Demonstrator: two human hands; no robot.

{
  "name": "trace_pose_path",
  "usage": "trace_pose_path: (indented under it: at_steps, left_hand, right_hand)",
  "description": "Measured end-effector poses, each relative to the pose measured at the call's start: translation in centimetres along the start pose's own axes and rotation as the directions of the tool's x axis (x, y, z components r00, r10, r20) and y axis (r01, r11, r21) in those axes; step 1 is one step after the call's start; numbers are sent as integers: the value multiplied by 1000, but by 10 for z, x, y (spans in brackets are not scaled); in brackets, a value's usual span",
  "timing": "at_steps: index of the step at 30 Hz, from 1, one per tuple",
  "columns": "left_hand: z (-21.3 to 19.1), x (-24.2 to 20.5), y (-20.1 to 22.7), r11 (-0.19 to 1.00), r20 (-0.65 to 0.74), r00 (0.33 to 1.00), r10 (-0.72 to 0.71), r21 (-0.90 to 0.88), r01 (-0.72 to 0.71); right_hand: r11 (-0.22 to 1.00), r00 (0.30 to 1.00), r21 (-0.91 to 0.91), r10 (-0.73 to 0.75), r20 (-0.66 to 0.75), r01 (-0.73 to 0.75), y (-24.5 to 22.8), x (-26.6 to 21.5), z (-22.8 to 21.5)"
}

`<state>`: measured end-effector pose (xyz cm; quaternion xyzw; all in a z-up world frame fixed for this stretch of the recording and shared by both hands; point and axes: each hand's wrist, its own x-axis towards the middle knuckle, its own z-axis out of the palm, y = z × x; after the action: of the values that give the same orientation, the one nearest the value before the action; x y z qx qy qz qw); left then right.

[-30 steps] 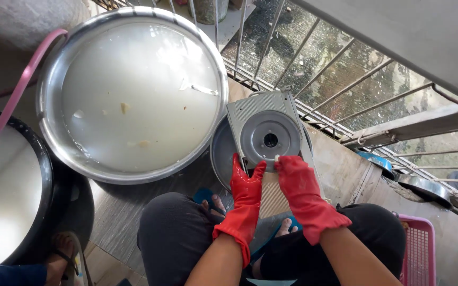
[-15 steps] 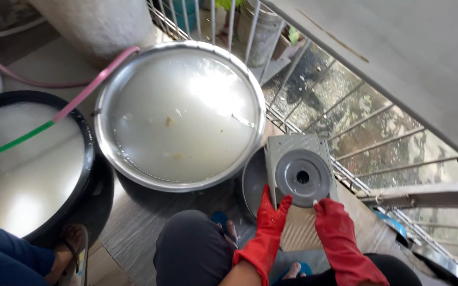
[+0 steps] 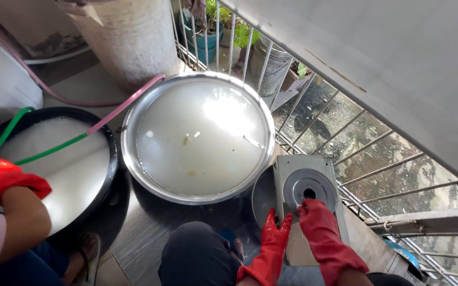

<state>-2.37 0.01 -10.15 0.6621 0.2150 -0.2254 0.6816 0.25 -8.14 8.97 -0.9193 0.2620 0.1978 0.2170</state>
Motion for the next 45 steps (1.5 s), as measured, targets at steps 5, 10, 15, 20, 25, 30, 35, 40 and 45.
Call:
trace_pose_path:
  at_steps: [5, 10, 15, 20, 25, 30, 35, 40, 45]
  left_hand:
    - [-3, 18, -30, 1000, -60, 998, 27, 12, -26]
    - [-6, 29, -38, 993, -38, 997, 73, 99, -69]
    - [-14, 27, -31, 994, -77, 994, 75, 79, -69]
    - [-21, 27, -31, 995, -112, 989, 98, 34, -95]
    - [-22, 33, -37, 994, -109, 989, 100, -38, -104]
    - [-26, 20, -17, 979, -115, 992, 62, 200, -38]
    - [-24, -14, 24, 954, -148, 977, 152, 280, -106]
    - [-16, -45, 81, 919, -148, 936, 320, 287, -269]
    - [-2, -67, 136, 892, -53, 901, 431, 176, -417]
  right_hand:
    - [989, 988, 104, -89, -127, 103, 36, 40, 45]
    - [989, 1000, 145, 14, 25, -18, -2, 23, 10]
    - [405, 977, 890, -102, -185, 211, -25, 81, 59]
    - [556, 877, 680, -269, -397, 478, -25, 51, 39]
    - [138, 927, 953, -302, -220, 271, 94, 32, 28]
    - [299, 951, 911, 39, -308, 283, 236, -27, -42]
    - [422, 840, 906, 480, -255, 34, 303, -120, -72]
    - [453, 706, 841, 696, -128, -295, 333, -196, -38]
    - [412, 653, 777, 758, -2, -476, 407, -224, 63]
